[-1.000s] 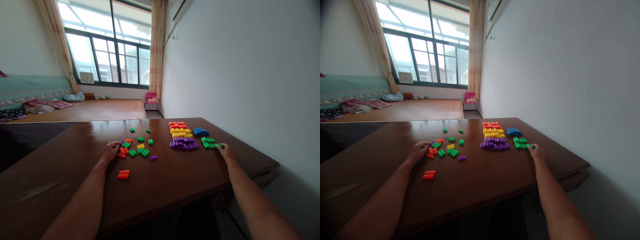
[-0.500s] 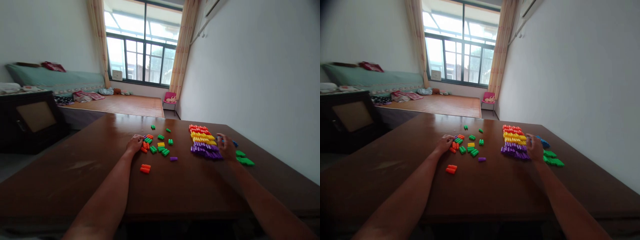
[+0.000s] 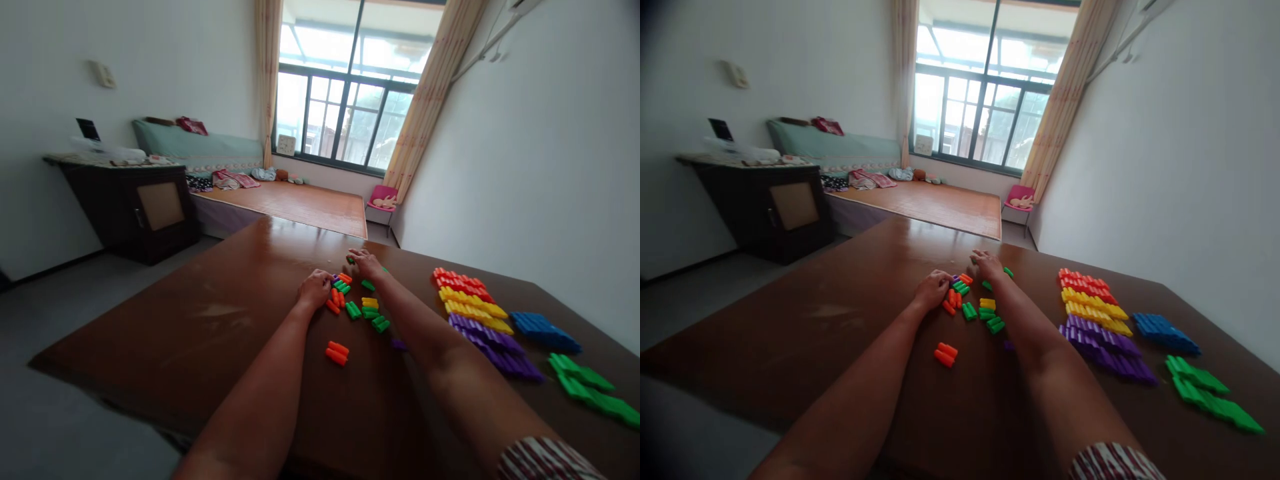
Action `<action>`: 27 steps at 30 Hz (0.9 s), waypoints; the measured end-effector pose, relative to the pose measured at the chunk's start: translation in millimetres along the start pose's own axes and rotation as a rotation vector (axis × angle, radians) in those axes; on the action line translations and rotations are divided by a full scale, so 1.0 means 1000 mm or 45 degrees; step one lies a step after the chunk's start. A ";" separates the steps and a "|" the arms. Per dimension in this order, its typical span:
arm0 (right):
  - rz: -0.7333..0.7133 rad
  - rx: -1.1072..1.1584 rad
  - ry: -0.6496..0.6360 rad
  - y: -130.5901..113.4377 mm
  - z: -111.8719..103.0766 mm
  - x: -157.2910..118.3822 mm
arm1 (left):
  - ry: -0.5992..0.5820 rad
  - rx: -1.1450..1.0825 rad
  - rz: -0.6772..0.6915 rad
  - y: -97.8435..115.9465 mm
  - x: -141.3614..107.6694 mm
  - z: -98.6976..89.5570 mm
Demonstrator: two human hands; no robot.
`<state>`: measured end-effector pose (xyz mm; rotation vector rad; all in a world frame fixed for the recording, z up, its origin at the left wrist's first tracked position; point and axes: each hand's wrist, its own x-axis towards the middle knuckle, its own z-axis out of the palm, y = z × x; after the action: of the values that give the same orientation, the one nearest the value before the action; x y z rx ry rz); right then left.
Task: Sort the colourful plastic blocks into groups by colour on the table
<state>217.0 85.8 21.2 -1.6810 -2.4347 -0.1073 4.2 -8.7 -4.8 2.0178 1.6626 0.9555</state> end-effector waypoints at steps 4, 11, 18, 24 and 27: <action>0.013 0.047 -0.066 0.004 0.003 0.018 | 0.016 -0.030 -0.005 -0.002 -0.001 0.003; 0.146 0.097 -0.055 0.015 -0.019 0.004 | 0.004 -0.011 0.009 -0.001 -0.001 0.000; 0.189 0.669 0.265 0.020 -0.046 -0.097 | -0.021 0.029 0.041 -0.004 0.006 0.001; 0.451 1.055 0.755 0.103 -0.076 -0.235 | -0.055 0.081 0.086 -0.010 0.016 0.001; 0.891 0.874 1.218 0.182 -0.081 -0.323 | -0.070 0.136 0.118 -0.010 0.018 -0.002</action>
<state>506.2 -159.1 31.5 -1.5109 -0.9719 0.0254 -2.6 11.0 -4.8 2.1878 1.6357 0.8501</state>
